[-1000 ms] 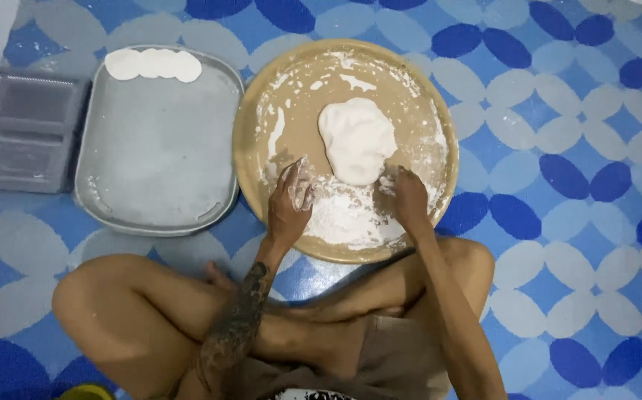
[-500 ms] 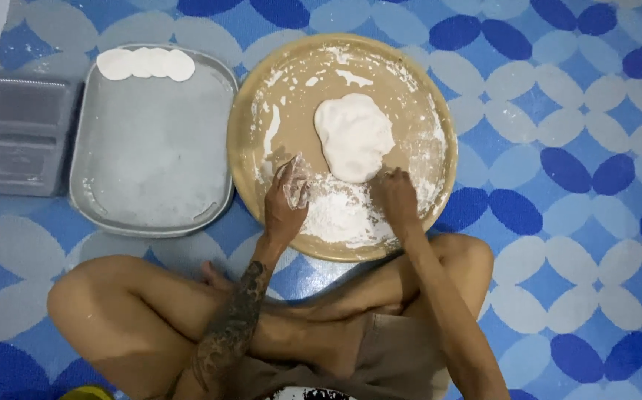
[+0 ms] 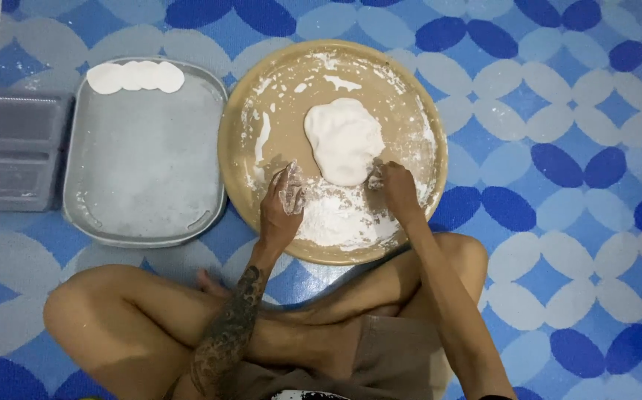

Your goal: A person sitting on the floor portions out small, uniform pieces of white dough from a larger mass on a wooden tray and arranges them on a metal tray.

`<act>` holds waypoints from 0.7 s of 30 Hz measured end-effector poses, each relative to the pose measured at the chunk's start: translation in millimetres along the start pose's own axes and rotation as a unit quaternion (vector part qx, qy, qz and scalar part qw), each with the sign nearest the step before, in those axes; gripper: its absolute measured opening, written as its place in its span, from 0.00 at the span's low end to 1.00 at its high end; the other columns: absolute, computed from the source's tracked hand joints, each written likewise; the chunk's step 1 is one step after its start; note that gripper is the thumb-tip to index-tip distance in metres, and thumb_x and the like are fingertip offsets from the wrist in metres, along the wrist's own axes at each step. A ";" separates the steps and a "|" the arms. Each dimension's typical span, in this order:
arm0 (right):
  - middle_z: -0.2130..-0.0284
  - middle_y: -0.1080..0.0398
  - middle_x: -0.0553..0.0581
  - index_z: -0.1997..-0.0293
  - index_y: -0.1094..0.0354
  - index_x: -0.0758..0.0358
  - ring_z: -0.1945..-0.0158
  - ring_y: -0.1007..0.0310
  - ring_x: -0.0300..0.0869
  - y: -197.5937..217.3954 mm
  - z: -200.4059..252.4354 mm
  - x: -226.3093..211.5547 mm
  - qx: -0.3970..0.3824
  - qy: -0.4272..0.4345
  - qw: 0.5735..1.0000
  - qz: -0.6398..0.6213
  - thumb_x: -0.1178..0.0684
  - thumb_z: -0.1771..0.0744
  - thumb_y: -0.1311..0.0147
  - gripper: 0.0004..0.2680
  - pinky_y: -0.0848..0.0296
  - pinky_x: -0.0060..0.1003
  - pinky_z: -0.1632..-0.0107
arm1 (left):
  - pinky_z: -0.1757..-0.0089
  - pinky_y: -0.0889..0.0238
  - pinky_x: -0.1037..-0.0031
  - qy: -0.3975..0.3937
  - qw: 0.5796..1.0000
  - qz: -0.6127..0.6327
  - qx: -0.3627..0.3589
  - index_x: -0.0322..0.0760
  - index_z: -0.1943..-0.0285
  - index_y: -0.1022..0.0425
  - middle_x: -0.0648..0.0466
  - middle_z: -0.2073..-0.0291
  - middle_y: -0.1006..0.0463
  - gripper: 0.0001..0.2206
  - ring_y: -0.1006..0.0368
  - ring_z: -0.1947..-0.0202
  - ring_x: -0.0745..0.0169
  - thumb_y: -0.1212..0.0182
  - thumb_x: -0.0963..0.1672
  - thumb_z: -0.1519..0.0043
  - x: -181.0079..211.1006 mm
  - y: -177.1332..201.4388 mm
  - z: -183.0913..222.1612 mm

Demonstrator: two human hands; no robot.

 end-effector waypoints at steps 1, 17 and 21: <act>0.72 0.26 0.65 0.66 0.24 0.72 0.68 0.20 0.56 13.7 6.5 -8.4 0.002 0.003 1.000 -0.001 0.69 0.37 0.42 0.03 0.19 0.44 0.66 | 0.53 0.26 0.49 -0.001 1.000 -0.002 0.003 0.30 0.29 0.37 0.36 0.42 0.30 0.24 0.23 0.52 0.35 0.40 0.38 0.36 0.2 1.3 1.2; 0.67 0.26 0.70 0.61 0.22 0.72 0.58 0.24 0.58 26.5 62.8 -29.6 0.164 0.087 0.982 -0.042 0.63 0.35 0.42 0.04 0.25 0.46 0.51 | 0.52 0.25 0.49 0.026 1.000 -0.010 -0.012 0.36 0.25 0.41 0.39 0.43 0.29 0.27 0.23 0.51 0.37 0.41 0.38 0.36 -18.0 0.0 5.7; 0.75 0.29 0.67 0.67 0.25 0.75 0.69 0.25 0.54 -1.1 32.2 -1.6 0.053 0.002 0.998 -0.013 0.71 0.37 0.49 0.05 0.24 0.43 0.64 | 0.54 0.24 0.55 0.000 0.999 -0.042 0.010 0.37 0.25 0.39 0.42 0.42 0.28 0.28 0.21 0.53 0.46 0.39 0.39 0.37 -13.0 -1.1 3.8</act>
Point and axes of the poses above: each hand's wrist, its own z-axis away from the middle knuckle, its own y-axis out of the back of the hand, x = y × z, the point moved 10 cm from there along -z, towards the middle knuckle
